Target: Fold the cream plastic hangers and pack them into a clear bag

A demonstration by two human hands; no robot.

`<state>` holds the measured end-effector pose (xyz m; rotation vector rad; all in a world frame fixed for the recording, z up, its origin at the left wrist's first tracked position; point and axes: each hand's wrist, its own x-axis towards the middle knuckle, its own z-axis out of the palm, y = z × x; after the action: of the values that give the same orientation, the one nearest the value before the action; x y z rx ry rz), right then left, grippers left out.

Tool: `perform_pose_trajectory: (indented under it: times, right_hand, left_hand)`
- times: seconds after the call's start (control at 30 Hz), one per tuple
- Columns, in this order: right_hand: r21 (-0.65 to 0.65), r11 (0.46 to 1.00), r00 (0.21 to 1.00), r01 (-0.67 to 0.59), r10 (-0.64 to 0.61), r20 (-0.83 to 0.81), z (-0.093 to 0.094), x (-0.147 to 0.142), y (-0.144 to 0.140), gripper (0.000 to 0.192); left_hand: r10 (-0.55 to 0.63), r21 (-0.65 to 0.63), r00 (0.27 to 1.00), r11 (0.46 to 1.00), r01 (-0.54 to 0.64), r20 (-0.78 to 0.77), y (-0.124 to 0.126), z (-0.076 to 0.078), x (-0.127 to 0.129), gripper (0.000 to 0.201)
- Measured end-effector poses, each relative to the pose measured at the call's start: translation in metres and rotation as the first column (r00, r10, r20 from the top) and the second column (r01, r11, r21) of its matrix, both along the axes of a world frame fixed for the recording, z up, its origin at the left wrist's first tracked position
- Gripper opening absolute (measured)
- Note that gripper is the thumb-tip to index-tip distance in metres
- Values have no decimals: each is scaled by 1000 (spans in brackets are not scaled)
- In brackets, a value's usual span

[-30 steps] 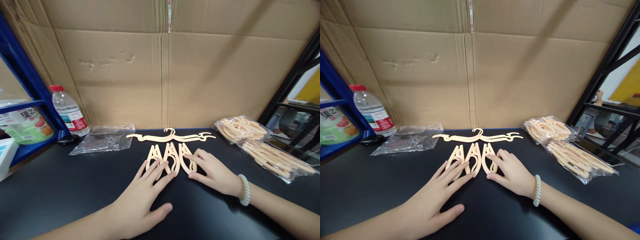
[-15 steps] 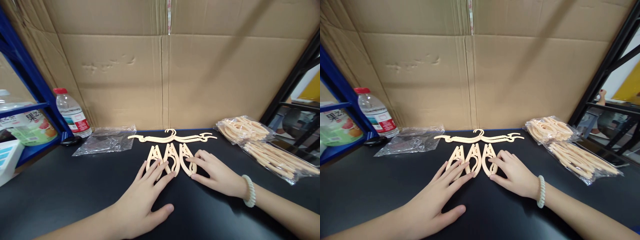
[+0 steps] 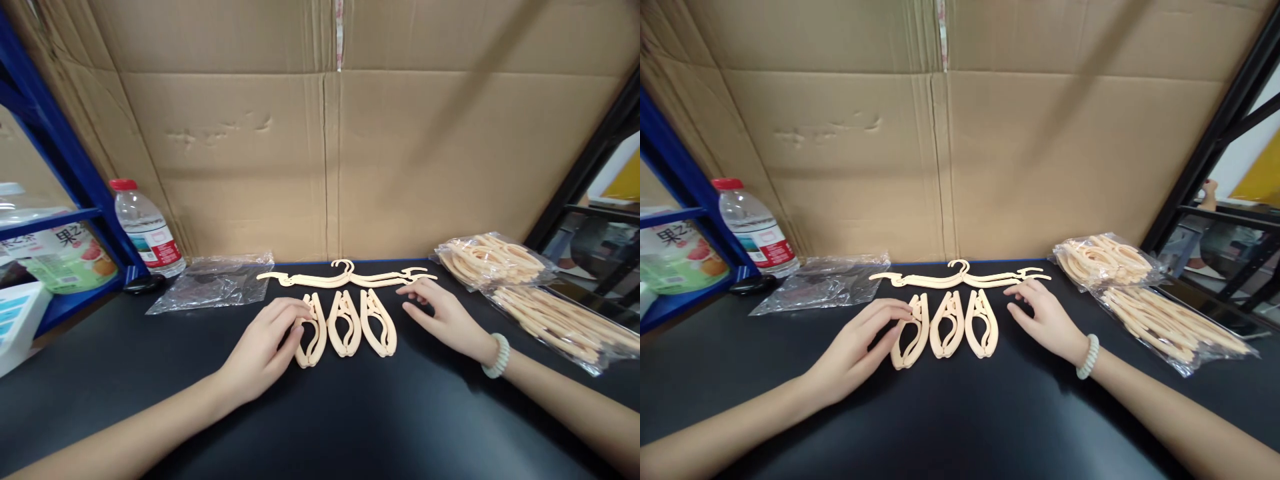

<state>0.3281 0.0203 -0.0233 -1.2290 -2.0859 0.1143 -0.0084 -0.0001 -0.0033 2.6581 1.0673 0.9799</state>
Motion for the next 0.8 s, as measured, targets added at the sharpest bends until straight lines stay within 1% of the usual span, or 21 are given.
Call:
perform_pose_trajectory:
  times: [0.1,0.2,0.3,0.4,0.67,0.8]
  right_hand:
    - [93,995,997,22,-29,75,-7,12,20,22]
    - [155,988,987,9,-33,158,-13,21,37,29]
    - [121,993,975,-13,-14,223,-18,25,46,35]
    - [81,997,969,-17,-3,247,-19,26,48,37]
    - [41,999,982,-35,27,188,-10,18,42,28]
    - [15,1000,989,-17,15,150,-5,14,39,27]
  left_hand:
    - [21,-19,999,1000,-21,37,6,-2,-3,17]
    - [2,-24,1000,1000,-1,24,5,-3,-1,16]
    - [-30,-15,1000,999,30,3,3,-3,1,17]
    - [-39,-13,999,999,39,-1,3,-3,1,19]
    - [-20,-27,1000,999,20,4,-4,0,3,22]
    - [-22,-25,1000,999,22,7,-5,-1,3,22]
